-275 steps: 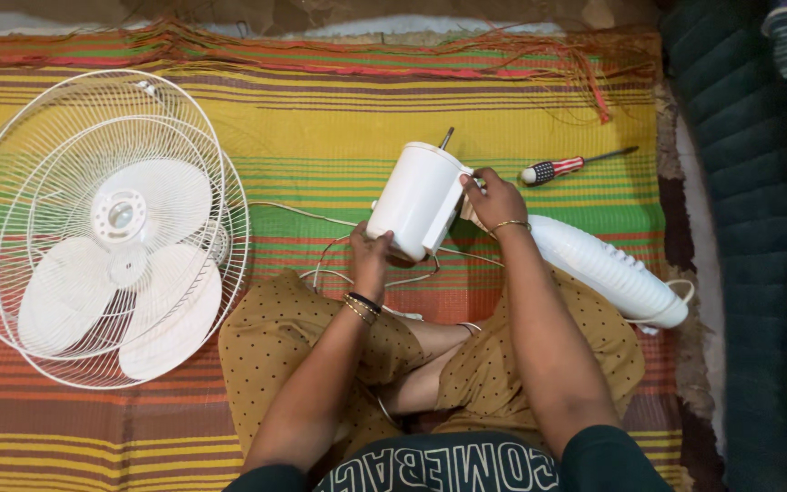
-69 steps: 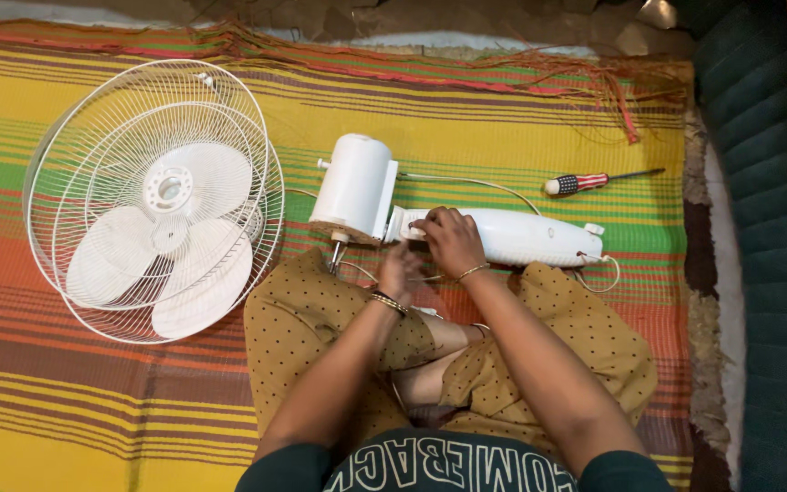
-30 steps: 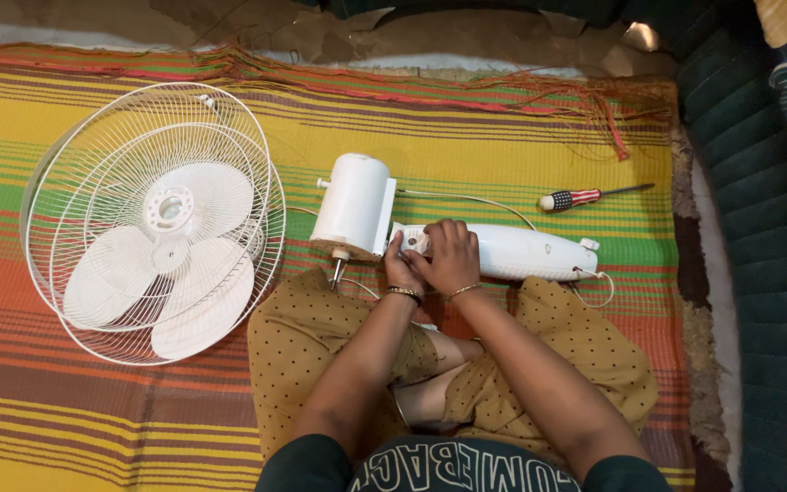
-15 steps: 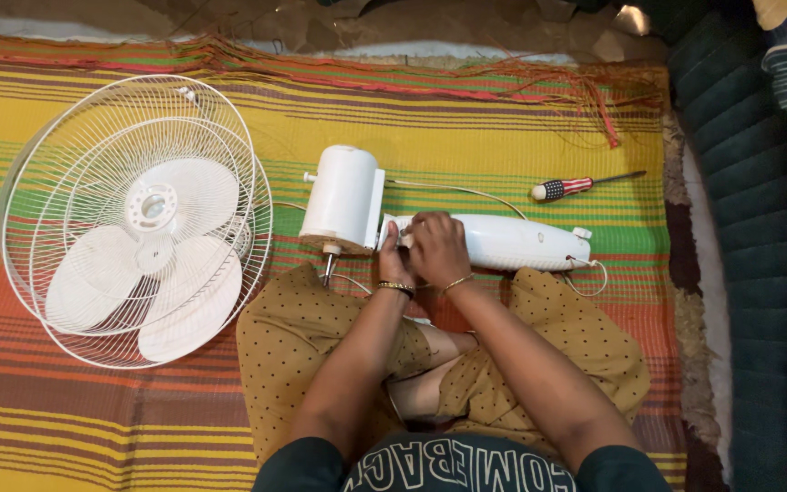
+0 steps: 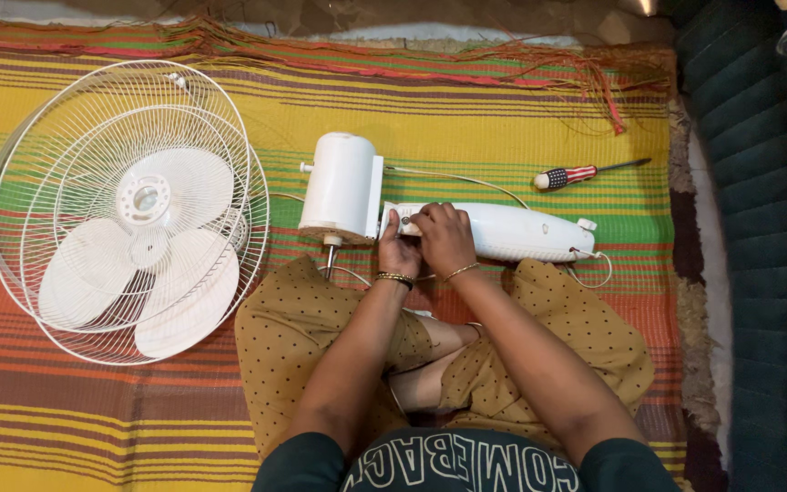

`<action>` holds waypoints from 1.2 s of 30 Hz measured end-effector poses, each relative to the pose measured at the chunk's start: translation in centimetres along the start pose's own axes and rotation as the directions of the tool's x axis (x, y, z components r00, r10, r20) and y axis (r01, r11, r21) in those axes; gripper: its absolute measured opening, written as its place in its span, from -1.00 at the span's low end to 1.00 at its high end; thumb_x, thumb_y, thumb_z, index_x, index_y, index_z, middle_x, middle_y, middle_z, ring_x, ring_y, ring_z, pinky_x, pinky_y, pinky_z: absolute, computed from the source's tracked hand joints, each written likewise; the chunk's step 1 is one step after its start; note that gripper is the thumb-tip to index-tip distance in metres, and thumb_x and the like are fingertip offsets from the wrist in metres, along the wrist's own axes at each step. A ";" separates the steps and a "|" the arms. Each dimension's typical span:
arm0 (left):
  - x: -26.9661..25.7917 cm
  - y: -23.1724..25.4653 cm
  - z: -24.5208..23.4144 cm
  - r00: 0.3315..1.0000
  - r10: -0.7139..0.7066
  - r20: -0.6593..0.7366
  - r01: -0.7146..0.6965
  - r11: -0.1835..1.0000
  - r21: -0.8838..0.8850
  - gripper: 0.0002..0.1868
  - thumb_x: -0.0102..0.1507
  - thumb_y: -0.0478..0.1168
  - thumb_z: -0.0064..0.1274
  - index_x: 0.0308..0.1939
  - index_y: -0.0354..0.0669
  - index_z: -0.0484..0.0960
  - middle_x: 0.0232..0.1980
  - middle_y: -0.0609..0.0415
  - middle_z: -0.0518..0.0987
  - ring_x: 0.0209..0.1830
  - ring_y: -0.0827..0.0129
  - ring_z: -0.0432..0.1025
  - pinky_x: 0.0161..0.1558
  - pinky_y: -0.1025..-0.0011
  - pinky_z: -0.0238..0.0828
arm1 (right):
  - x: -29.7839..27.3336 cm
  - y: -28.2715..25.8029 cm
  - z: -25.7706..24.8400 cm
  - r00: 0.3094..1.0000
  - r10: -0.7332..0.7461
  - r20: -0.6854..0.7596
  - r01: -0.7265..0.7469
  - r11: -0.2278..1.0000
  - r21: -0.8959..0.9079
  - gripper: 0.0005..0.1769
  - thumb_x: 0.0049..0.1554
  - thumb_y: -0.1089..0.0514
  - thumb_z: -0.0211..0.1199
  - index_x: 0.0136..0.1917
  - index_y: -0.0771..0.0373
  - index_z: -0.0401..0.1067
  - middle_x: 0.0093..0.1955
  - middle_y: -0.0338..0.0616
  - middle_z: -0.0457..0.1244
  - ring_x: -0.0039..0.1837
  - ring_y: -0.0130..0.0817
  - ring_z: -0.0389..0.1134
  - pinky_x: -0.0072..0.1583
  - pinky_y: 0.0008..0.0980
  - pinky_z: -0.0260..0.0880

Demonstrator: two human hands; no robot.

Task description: The person assembles a white table fan by attaching the front grille, fan blades, and rear grille to the motor housing. They use a screwdriver to secure the components and connect the power cord.

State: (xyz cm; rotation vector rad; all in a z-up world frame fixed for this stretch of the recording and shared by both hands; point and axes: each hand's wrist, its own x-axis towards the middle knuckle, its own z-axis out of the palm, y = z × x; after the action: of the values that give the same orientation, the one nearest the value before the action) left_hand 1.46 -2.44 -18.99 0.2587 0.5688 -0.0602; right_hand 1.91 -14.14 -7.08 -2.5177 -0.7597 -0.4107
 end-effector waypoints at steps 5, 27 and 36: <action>0.4 -0.2 -0.3 1.000 0.011 0.006 -0.011 1.000 -0.017 -0.40 0.21 0.16 0.22 0.17 -0.13 0.53 0.16 0.03 0.59 0.18 0.16 0.42 0.29 0.12 0.29 | 0.4 0.5 -0.7 0.996 0.075 -0.045 -0.070 0.993 0.093 -0.80 0.01 0.25 0.22 -0.06 0.06 0.49 0.05 -0.21 0.32 0.18 -0.18 0.32 0.19 -0.19 0.30; 2.0 -0.4 -2.6 0.994 0.060 0.092 -0.042 0.983 -0.181 -0.72 0.39 -0.01 0.26 -0.11 -0.06 0.52 -0.27 0.20 0.53 -0.34 0.47 0.45 -0.19 0.47 0.50 | 0.0 -0.9 -0.1 0.987 0.161 -0.013 -0.160 0.986 0.049 -0.51 0.09 -0.20 0.35 0.00 0.24 0.38 -0.15 -0.05 0.32 -0.06 -0.02 0.33 -0.07 -0.05 0.31; 1.0 -0.2 -1.3 0.999 -0.004 0.033 0.007 0.995 -0.099 -0.60 0.29 0.08 0.19 -0.05 -0.14 0.56 -0.12 0.09 0.58 -0.16 0.34 0.48 -0.02 0.36 0.53 | -0.3 -0.7 0.3 0.993 0.113 0.044 -0.116 0.989 0.088 -0.72 0.15 -0.02 0.31 0.05 0.16 0.45 -0.11 -0.05 0.30 0.00 -0.04 0.33 -0.03 -0.08 0.34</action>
State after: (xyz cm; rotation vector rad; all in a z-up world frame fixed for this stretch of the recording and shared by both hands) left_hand 1.59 -2.28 -20.66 0.1592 0.5386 -0.0413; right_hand 1.30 -13.58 -7.22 -2.4755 -0.6300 -0.2828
